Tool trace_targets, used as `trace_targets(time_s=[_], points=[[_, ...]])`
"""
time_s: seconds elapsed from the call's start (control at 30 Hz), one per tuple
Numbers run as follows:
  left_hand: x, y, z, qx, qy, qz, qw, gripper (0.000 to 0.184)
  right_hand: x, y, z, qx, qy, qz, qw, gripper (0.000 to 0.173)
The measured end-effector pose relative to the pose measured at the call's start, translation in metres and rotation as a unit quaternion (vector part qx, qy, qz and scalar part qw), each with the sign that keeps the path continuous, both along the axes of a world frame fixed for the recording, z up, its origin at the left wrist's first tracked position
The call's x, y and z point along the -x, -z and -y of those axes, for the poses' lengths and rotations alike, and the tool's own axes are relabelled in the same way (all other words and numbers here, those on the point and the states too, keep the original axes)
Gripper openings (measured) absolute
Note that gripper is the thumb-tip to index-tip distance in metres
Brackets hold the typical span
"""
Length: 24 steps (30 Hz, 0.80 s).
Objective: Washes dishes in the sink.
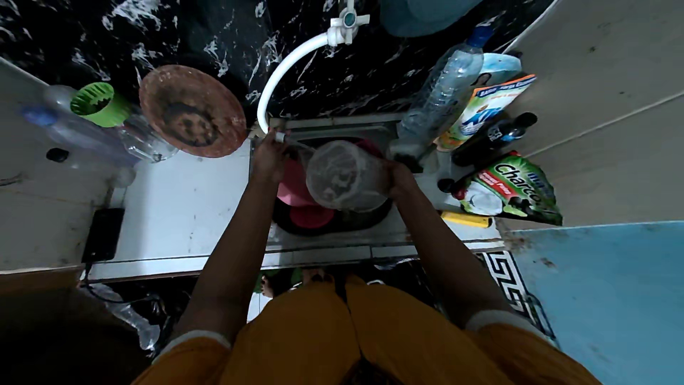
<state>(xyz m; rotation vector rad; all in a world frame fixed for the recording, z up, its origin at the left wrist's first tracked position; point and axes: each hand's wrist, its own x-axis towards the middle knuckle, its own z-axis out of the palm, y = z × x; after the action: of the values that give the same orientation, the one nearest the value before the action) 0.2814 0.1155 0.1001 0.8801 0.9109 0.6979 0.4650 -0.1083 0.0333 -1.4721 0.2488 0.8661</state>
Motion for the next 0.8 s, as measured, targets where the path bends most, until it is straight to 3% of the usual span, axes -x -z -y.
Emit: trace_targets(time_s=[0.1,0.2,0.27,0.37,0.43,0.5,0.67,0.8], points=[[0.016,-0.017,0.011,-0.023,-0.004,0.017,1.0,0.027,0.005,-0.038,0.012,0.064,-0.02,0.123,0.99,0.029],[0.025,-0.026,0.015,-0.006,0.001,-0.019,1.0,0.034,0.014,-0.075,0.016,0.152,-0.131,0.312,0.929,0.037],[0.029,-0.016,0.019,-0.005,0.041,-0.032,0.999,0.051,0.025,-0.096,0.007,0.19,-0.254,0.416,0.852,0.035],[0.033,0.01,0.044,-0.002,0.079,-0.05,0.996,0.062,0.049,-0.088,-0.021,0.215,-0.473,0.518,0.68,0.034],[0.041,0.037,0.064,0.006,0.114,-0.06,0.992,0.055,0.063,-0.067,-0.039,0.204,-0.575,0.525,0.594,0.027],[0.049,0.062,0.082,0.022,0.138,-0.102,0.985,0.047,0.073,-0.056,-0.054,0.211,-0.66,0.473,0.544,0.028],[0.061,0.106,0.111,0.112,0.134,-0.13,0.976,0.048,0.047,-0.049,-0.074,0.223,-0.748,0.395,0.484,0.042],[0.065,0.096,0.123,0.132,0.118,-0.133,0.975,0.046,0.035,-0.046,-0.077,0.212,-0.775,0.371,0.466,0.047]])
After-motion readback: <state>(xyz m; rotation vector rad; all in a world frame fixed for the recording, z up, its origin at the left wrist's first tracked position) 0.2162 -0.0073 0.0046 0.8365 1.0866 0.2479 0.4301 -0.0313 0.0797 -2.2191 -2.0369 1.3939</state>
